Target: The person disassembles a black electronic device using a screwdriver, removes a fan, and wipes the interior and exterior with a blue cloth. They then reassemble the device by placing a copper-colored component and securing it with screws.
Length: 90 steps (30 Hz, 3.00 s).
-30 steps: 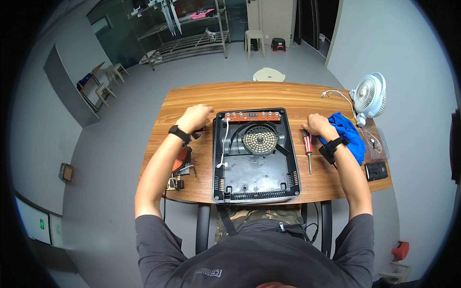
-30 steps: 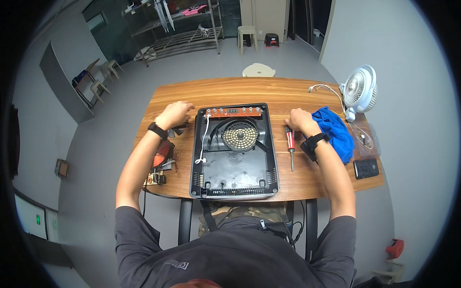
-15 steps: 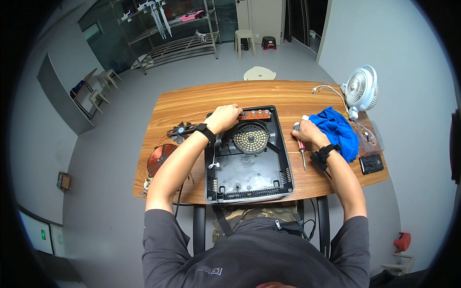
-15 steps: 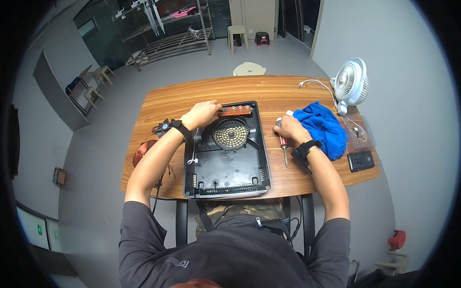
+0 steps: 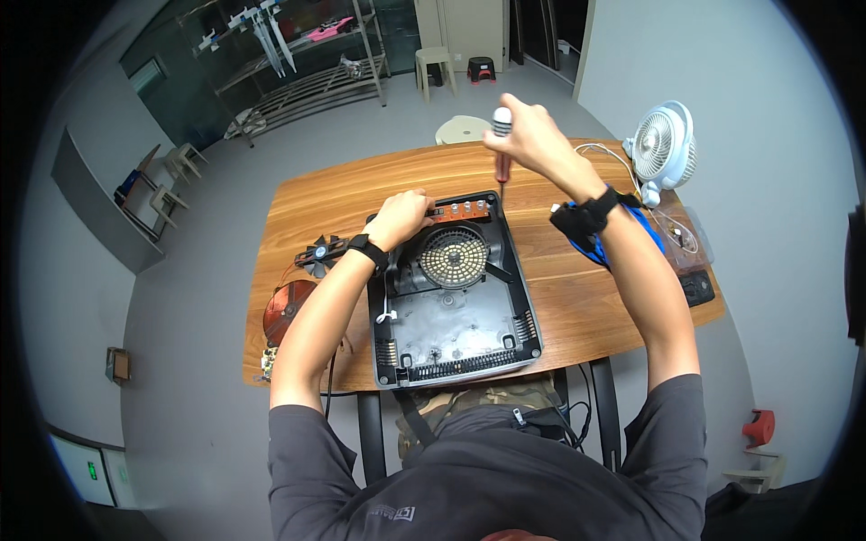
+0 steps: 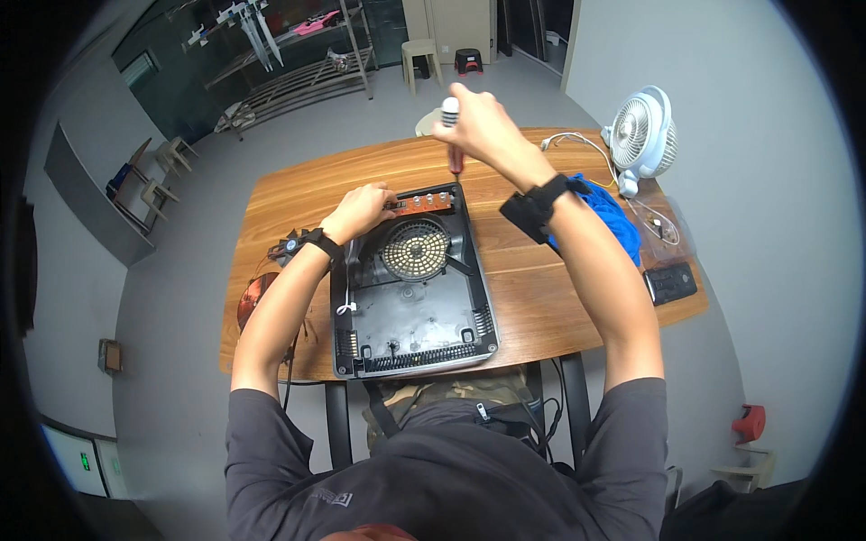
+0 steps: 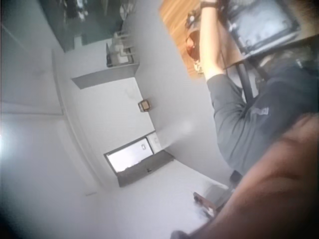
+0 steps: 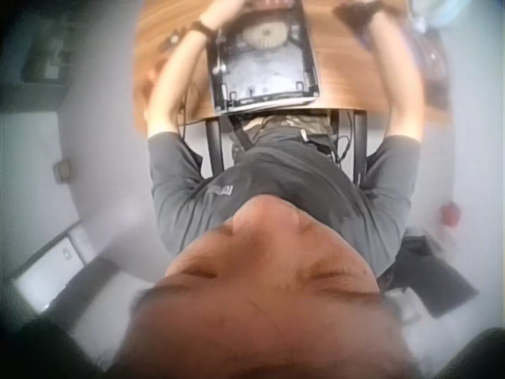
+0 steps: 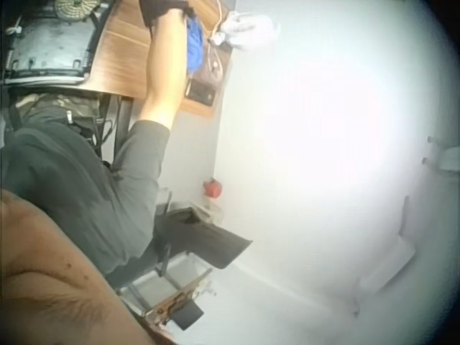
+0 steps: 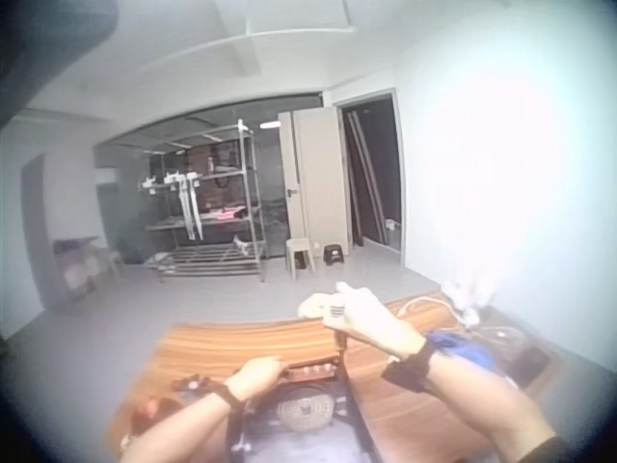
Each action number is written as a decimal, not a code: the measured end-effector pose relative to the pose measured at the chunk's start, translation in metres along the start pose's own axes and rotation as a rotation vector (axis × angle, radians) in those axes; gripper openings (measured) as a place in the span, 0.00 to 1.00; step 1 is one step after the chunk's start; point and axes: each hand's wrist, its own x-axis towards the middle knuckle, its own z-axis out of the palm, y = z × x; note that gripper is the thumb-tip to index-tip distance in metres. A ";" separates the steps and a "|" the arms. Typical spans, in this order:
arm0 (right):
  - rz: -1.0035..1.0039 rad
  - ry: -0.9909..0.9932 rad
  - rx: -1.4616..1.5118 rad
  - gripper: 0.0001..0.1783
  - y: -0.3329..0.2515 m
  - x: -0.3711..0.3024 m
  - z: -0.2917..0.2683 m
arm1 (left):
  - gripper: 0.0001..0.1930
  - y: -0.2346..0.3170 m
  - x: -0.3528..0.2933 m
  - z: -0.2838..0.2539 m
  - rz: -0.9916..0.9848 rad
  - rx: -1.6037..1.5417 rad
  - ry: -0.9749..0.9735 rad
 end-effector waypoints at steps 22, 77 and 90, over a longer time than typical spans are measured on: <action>-0.179 0.171 0.009 0.17 0.014 -0.014 0.050 | 0.13 0.007 0.008 -0.006 -0.070 -0.081 -0.043; -0.155 -0.170 -0.330 0.18 -0.002 0.002 0.013 | 0.16 0.010 0.010 -0.006 -0.104 -0.107 -0.014; -0.210 -0.212 -0.353 0.19 0.000 0.005 0.016 | 0.16 0.010 0.009 -0.003 -0.095 -0.118 0.008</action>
